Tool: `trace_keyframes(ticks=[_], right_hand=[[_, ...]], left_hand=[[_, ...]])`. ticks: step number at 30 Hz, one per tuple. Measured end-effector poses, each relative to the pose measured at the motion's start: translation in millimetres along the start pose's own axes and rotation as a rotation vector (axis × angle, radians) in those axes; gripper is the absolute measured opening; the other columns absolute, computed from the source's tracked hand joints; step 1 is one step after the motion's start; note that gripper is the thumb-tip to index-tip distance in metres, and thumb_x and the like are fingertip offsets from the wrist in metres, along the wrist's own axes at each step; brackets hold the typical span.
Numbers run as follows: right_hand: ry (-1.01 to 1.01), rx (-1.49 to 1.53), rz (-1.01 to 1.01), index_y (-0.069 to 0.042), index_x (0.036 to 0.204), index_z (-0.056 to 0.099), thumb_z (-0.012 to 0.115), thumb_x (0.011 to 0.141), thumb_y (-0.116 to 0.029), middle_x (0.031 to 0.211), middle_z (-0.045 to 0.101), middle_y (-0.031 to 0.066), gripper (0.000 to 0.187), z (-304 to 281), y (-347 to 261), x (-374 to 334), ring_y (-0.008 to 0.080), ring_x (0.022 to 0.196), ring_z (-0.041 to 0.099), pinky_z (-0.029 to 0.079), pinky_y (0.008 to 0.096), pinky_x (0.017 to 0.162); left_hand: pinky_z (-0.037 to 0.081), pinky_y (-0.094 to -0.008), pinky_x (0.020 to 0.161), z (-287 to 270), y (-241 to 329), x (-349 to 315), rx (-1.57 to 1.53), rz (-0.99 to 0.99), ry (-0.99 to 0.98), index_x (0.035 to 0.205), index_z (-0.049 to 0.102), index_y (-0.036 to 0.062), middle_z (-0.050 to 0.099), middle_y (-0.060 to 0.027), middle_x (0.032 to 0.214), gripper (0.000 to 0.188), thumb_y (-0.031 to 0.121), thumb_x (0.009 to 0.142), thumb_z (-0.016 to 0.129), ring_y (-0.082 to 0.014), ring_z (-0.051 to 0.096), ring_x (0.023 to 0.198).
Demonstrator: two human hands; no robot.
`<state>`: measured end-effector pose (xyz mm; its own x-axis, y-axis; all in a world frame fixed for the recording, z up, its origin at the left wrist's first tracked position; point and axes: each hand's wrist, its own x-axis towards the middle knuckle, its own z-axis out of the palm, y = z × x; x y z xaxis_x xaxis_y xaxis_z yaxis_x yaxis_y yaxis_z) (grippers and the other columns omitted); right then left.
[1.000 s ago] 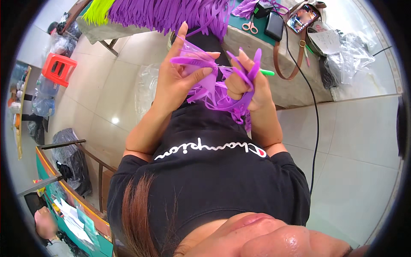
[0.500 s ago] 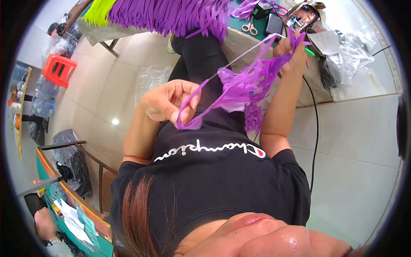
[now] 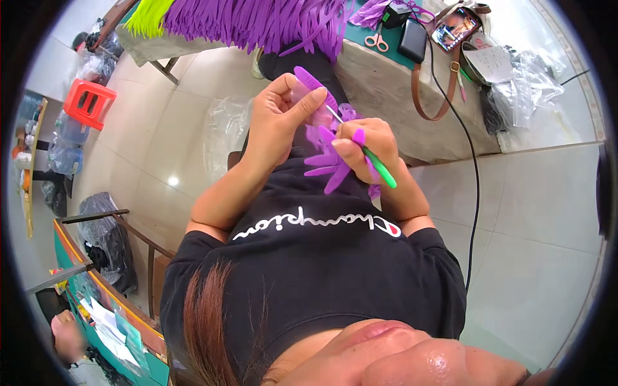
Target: The recorder is using a crochet hook to weave and tie purple fabric strips onto a base to create a decorative item.
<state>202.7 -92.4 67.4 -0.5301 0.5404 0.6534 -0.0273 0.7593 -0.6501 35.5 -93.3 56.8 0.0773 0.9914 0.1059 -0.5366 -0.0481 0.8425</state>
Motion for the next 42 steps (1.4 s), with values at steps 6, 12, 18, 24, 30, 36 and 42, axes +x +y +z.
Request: trace_keyframes(ticks=[6,12,18,24,30,36,42], right_hand=[[0.011,-0.053,0.005,-0.001,0.064,0.045,0.057,0.089,-0.013,0.053,0.042,0.0076,0.03,3.0,4.0,-1.0,0.0237,0.042,0.044,0.035,0.033,0.042],[-0.028,-0.077,0.019,-0.001,0.069,0.05,0.056,0.09,-0.015,0.055,0.044,0.0079,0.026,0.5,-2.7,1.3,0.0213,0.043,0.043,0.035,0.0311,0.044],[-0.221,0.077,0.765,0.001,0.082,0.06,0.051,0.095,-0.03,0.056,0.049,0.0025,0.034,-10.5,7.7,-0.9,0.0086,0.053,0.045,0.034,0.0288,0.047],[0.247,1.379,0.464,-0.009,0.07,0.052,0.055,0.091,-0.041,0.051,0.042,-0.002,0.038,-38.1,42.6,-0.2,0.0089,0.05,0.046,0.031,0.0241,0.043],[0.77,0.538,0.751,-0.01,0.071,0.052,0.053,0.092,-0.044,0.055,0.046,-0.0005,0.039,18.4,60.7,32.7,0.0088,0.046,0.044,0.034,0.0256,0.042],[0.772,0.523,0.714,-0.008,0.073,0.055,0.055,0.091,-0.044,0.061,0.052,0.0,0.04,34.4,50.1,37.0,0.0079,0.052,0.049,0.04,0.0241,0.049],[0.875,0.427,0.601,-0.007,0.069,0.052,0.051,0.094,-0.041,0.061,0.052,-0.0016,0.042,38.1,61.8,27.8,0.0058,0.054,0.048,0.039,0.0227,0.048]], left_hand=[[0.049,-0.0222,0.058,-1.8,-2.1,0.0,0.029,0.061,0.007,0.082,0.056,0.0026,0.063,-0.0055,0.074,0.011,0.005,0.084,0.066,-0.0089,0.06,0.063],[0.049,-0.0217,0.058,1.9,0.3,-0.9,0.094,0.087,0.019,0.081,0.056,0.0016,0.063,-0.0051,0.075,0.01,0.004,0.084,0.065,-0.0084,0.06,0.064],[0.048,-0.0209,0.059,-2.6,3.4,-3.2,0.279,0.258,0.032,0.082,0.057,0.0021,0.063,-0.0046,0.074,0.009,0.004,0.084,0.066,-0.0085,0.059,0.064],[0.049,-0.0216,0.062,-12.2,-0.7,5.6,-0.025,-0.126,-0.095,0.087,0.057,0.0033,0.063,-0.0048,0.078,0.013,0.005,0.082,0.068,-0.0103,0.06,0.069],[0.049,-0.0245,0.07,2.1,-15.8,-1.7,0.168,0.052,-0.111,0.095,0.055,0.0024,0.062,-0.0053,0.087,0.016,0.001,0.083,0.064,-0.0112,0.06,0.077],[0.05,-0.0231,0.073,0.5,-27.6,3.1,0.142,0.086,-0.038,0.096,0.053,0.0014,0.06,-0.0024,0.091,0.02,-0.004,0.081,0.065,-0.007,0.057,0.083],[0.048,-0.0226,0.074,-2.0,-35.2,4.2,0.248,0.09,-0.097,0.102,0.056,-0.0036,0.057,-0.0004,0.087,0.018,-0.004,0.085,0.06,-0.0065,0.056,0.083]])
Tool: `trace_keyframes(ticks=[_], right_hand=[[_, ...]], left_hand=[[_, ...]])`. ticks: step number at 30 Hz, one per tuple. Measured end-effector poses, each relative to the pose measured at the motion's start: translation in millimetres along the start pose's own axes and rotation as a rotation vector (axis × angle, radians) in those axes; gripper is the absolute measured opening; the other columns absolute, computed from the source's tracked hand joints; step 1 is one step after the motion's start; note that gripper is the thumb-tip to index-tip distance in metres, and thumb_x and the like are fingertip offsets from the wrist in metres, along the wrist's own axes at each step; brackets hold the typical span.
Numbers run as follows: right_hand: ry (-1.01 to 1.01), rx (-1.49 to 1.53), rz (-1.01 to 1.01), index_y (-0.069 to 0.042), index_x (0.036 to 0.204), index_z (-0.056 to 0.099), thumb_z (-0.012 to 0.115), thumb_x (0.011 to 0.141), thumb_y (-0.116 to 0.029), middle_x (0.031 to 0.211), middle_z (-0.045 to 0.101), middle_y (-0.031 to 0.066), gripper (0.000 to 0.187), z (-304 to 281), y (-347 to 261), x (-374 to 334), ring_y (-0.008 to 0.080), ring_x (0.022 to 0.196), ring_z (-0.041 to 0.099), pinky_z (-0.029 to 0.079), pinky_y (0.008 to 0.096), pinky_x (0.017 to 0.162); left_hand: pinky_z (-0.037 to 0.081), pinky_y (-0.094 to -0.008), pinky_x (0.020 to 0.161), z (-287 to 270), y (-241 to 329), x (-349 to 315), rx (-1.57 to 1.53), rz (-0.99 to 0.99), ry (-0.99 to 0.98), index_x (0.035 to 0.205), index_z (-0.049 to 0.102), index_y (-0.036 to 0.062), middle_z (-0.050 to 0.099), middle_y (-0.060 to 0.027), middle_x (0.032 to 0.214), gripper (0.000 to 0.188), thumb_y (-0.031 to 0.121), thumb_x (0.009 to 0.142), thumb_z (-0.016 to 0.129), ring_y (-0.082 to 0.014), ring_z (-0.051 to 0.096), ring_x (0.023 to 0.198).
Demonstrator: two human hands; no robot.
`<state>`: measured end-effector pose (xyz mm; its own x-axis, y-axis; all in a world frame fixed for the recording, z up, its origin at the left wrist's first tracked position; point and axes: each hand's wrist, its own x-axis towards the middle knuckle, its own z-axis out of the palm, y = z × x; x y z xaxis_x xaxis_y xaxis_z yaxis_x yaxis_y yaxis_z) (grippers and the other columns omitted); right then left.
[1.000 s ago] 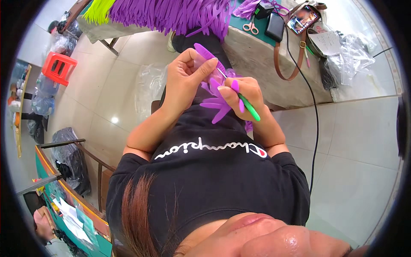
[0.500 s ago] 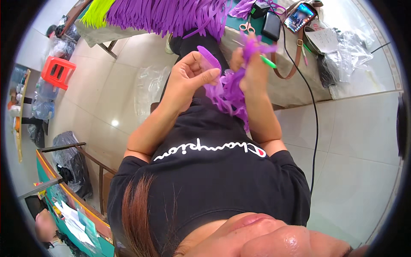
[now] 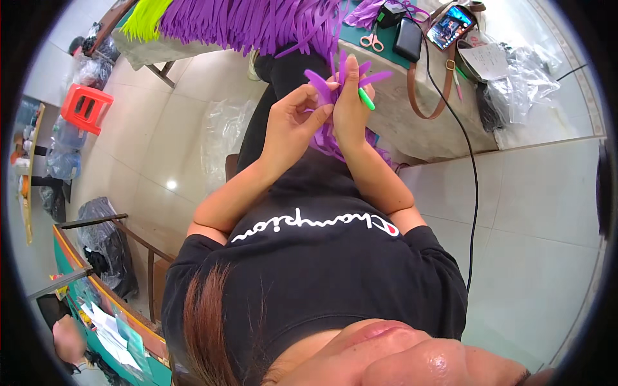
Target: The recorder is using a crochet hook to weave and tie purple fabric strips onto a base to create a decorative item.
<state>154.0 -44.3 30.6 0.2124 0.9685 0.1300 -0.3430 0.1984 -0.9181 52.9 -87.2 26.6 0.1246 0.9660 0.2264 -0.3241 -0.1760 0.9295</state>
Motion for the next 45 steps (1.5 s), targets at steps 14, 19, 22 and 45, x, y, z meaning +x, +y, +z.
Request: trace_keyframes(ticks=[14,19,22,45], right_hand=[[-0.087,-0.119,0.078,-0.01,0.076,0.053,0.057,0.088,-0.048,0.059,0.051,-0.0002,0.041,-18.4,5.4,7.4,0.0077,0.044,0.046,0.033,0.0237,0.038],[0.082,-0.015,0.302,-0.011,0.075,0.05,0.058,0.086,-0.05,0.055,0.045,-0.0026,0.041,-35.1,-43.2,5.2,0.0082,0.042,0.041,0.029,0.0234,0.039],[-0.271,0.463,0.239,-0.013,0.073,0.047,0.054,0.09,-0.046,0.05,0.029,-0.0068,0.038,-81.5,-66.1,21.4,0.0065,0.043,0.028,0.019,0.0242,0.042],[-0.819,0.545,-0.063,-0.013,0.059,0.033,0.048,0.088,-0.02,0.049,0.027,-0.0045,0.034,-97.1,-216.7,155.2,0.0098,0.049,0.024,0.023,0.0247,0.05]], left_hand=[[0.048,-0.0276,0.061,-21.0,11.6,5.1,0.883,0.39,0.156,0.115,0.063,0.0075,0.057,-0.0098,0.079,0.041,-0.008,0.077,0.058,-0.0192,0.059,0.068],[0.051,-0.0258,0.068,-88.5,-3.8,11.2,0.755,0.237,0.377,0.125,0.056,0.0045,0.062,-0.0028,0.08,0.045,-0.005,0.081,0.062,-0.0106,0.061,0.074],[0.054,-0.0266,0.072,-148.5,-2.8,11.5,0.373,0.11,0.471,0.129,0.052,0.0044,0.06,-0.0028,0.083,0.05,-0.004,0.081,0.063,-0.012,0.061,0.075],[0.046,-0.0261,0.089,-388.4,-14.2,-50.9,-0.042,-0.429,0.145,0.103,0.058,0.0017,0.06,-0.0085,0.107,0.019,0.007,0.084,0.06,-0.013,0.057,0.097]])
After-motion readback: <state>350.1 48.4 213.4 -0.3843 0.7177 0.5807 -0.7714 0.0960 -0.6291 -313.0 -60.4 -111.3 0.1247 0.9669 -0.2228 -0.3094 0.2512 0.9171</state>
